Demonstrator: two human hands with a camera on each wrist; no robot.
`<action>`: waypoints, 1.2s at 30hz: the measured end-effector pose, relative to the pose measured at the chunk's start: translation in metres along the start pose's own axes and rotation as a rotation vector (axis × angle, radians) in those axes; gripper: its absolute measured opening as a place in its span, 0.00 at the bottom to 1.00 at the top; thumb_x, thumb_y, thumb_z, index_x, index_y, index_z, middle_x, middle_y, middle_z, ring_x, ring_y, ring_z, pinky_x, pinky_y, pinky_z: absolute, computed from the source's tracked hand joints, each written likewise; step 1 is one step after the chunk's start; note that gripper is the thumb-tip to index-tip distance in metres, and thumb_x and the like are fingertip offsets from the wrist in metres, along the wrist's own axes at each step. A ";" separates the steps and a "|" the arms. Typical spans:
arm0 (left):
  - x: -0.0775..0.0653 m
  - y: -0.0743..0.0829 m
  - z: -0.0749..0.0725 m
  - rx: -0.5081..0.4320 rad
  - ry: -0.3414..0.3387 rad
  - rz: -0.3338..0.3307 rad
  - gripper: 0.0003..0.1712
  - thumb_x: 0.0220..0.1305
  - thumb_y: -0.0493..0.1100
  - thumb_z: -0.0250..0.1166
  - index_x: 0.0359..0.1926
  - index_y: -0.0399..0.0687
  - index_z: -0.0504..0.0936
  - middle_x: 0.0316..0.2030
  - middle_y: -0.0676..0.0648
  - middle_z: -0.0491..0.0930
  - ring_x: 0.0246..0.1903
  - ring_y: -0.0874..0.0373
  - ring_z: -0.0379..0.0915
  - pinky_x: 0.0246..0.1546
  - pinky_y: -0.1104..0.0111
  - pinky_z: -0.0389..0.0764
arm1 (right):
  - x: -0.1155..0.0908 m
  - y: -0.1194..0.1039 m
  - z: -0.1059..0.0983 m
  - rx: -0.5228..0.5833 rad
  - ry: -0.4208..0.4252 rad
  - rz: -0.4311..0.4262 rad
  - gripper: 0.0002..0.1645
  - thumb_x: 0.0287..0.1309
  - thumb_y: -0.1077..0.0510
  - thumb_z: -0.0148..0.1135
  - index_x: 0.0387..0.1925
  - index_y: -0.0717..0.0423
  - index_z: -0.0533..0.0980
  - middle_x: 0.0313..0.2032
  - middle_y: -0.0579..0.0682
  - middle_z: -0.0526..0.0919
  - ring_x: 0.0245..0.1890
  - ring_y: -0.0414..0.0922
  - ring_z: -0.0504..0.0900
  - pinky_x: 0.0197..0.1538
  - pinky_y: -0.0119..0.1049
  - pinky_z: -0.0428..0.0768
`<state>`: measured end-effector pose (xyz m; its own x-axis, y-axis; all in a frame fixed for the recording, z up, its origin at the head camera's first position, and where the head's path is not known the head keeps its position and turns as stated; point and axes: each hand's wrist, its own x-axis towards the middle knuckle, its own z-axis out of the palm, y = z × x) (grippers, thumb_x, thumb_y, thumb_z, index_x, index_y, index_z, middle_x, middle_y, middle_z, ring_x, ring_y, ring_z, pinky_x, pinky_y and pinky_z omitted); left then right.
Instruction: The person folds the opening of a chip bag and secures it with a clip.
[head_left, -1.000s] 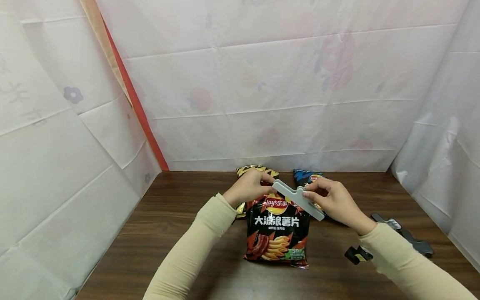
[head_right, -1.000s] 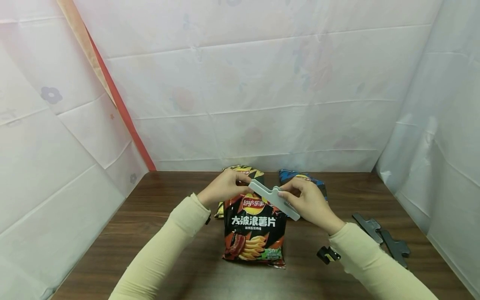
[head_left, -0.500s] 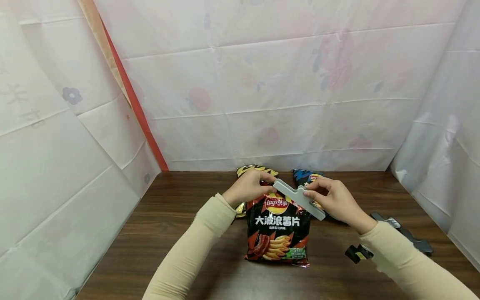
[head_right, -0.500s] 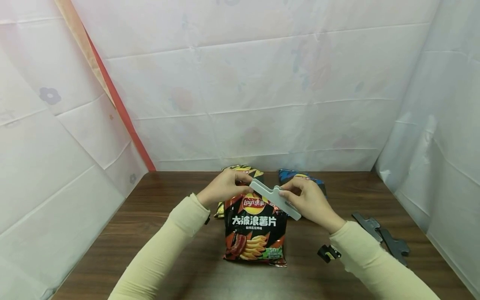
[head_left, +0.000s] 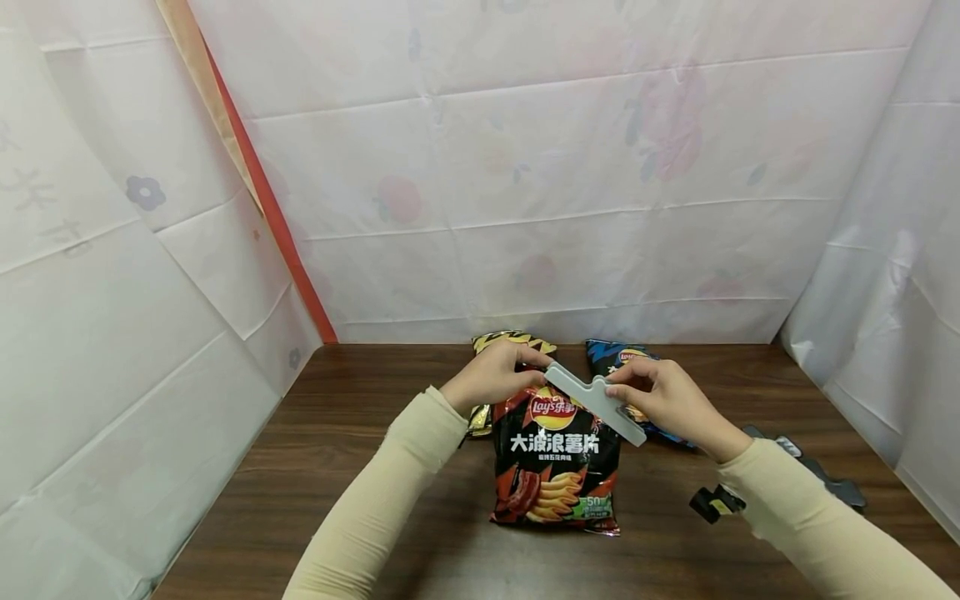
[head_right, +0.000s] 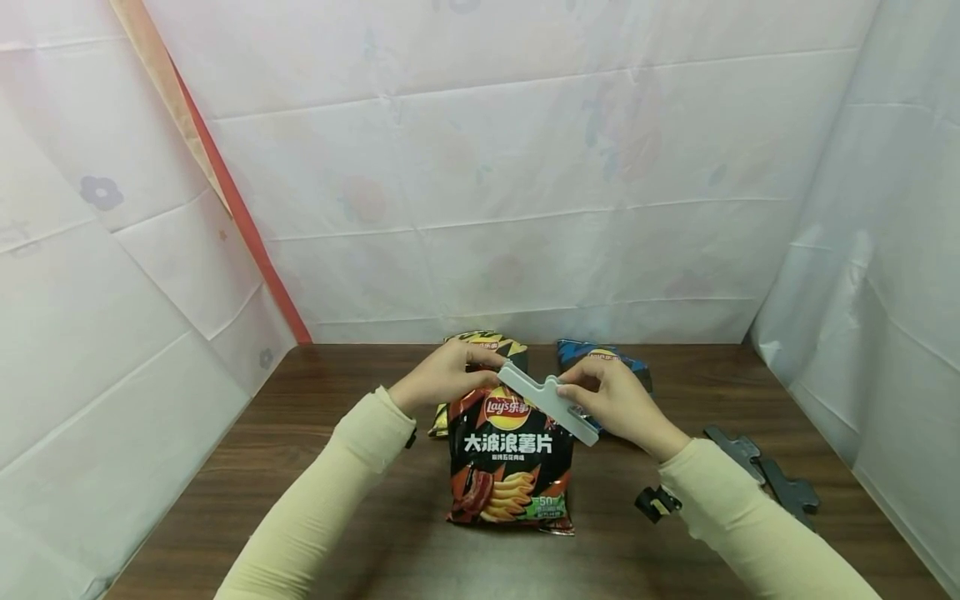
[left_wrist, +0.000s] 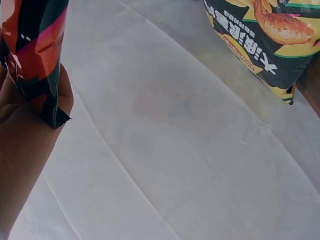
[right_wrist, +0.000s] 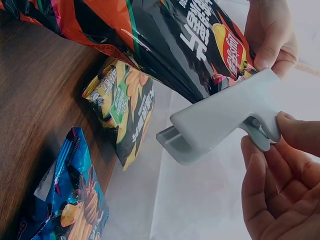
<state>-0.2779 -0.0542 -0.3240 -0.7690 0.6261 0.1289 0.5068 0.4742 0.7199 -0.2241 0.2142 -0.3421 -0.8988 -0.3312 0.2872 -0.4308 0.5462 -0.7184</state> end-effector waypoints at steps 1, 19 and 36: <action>0.000 0.000 0.000 0.005 -0.003 0.005 0.14 0.67 0.36 0.62 0.52 0.42 0.85 0.33 0.46 0.85 0.11 0.64 0.55 0.16 0.72 0.62 | 0.000 0.000 0.000 0.003 -0.003 -0.002 0.07 0.62 0.58 0.65 0.39 0.56 0.84 0.35 0.53 0.84 0.27 0.44 0.82 0.29 0.33 0.81; -0.003 -0.003 -0.006 0.076 0.049 0.026 0.08 0.68 0.44 0.64 0.43 0.50 0.87 0.32 0.53 0.86 0.20 0.64 0.67 0.23 0.72 0.68 | -0.002 0.002 0.002 -0.014 -0.004 0.005 0.08 0.62 0.54 0.65 0.40 0.53 0.84 0.34 0.50 0.84 0.24 0.36 0.77 0.27 0.33 0.78; -0.003 -0.006 -0.006 0.023 0.053 0.028 0.12 0.71 0.42 0.59 0.47 0.46 0.87 0.16 0.51 0.71 0.09 0.64 0.50 0.14 0.71 0.59 | 0.002 0.003 0.006 0.008 -0.008 0.034 0.09 0.62 0.55 0.65 0.41 0.54 0.84 0.37 0.52 0.84 0.27 0.43 0.81 0.30 0.37 0.82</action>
<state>-0.2815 -0.0626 -0.3244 -0.7737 0.6060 0.1847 0.5364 0.4715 0.7000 -0.2267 0.2103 -0.3477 -0.9124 -0.3186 0.2570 -0.3989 0.5510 -0.7330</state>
